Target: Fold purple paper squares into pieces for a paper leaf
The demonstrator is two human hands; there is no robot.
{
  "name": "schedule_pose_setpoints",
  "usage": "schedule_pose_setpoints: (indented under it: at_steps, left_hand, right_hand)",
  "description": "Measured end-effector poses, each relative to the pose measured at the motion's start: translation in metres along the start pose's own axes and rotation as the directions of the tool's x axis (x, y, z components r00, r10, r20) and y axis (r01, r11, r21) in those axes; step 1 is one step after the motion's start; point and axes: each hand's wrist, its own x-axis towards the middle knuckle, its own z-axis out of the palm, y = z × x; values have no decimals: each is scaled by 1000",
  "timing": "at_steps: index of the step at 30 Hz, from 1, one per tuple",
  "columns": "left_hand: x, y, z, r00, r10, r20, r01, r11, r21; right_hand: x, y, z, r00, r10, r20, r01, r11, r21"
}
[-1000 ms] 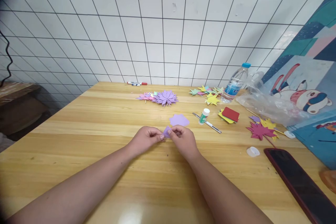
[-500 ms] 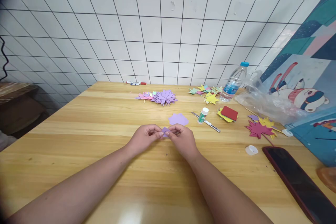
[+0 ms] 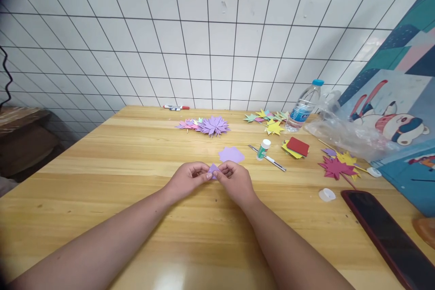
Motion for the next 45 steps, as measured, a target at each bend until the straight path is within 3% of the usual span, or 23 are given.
schedule_pose_setpoints:
  at_steps: [6, 11, 17, 26, 34, 38, 42, 45]
  left_hand:
    - [0, 1, -1, 1000, 0, -13, 0, 999, -52]
    - [-2, 1, -1, 999, -12, 33, 13, 1000, -11]
    - [-2, 4, -2, 996, -66, 58, 72, 991, -112]
    - [1, 6, -5, 987, -146, 64, 159, 942, -295]
    - [2, 3, -9, 991, -46, 123, 68, 982, -177]
    - [2, 4, -8, 993, -67, 93, 80, 987, -143]
    - [1, 5, -6, 995, -75, 67, 84, 987, -135]
    - [1, 2, -5, 996, -53, 78, 60, 994, -94]
  right_hand:
    - [-2, -3, 0, 1000, -7, 16, 6, 1000, 12]
    - [-4, -8, 1, 998, -54, -43, 58, 994, 92]
    - [-4, -4, 0, 999, -46, 19, 44, 994, 98]
    - [-5, 4, -1, 976, -214, 36, 216, 976, -30]
    - [-4, -1, -5, 935, -352, 40, 351, 908, -226]
    - [-7, -5, -5, 949, -313, 40, 315, 933, -175]
    - [-6, -6, -5, 992, -122, -27, 121, 992, -25]
    - [-4, -6, -4, 999, -34, 22, 35, 997, -61]
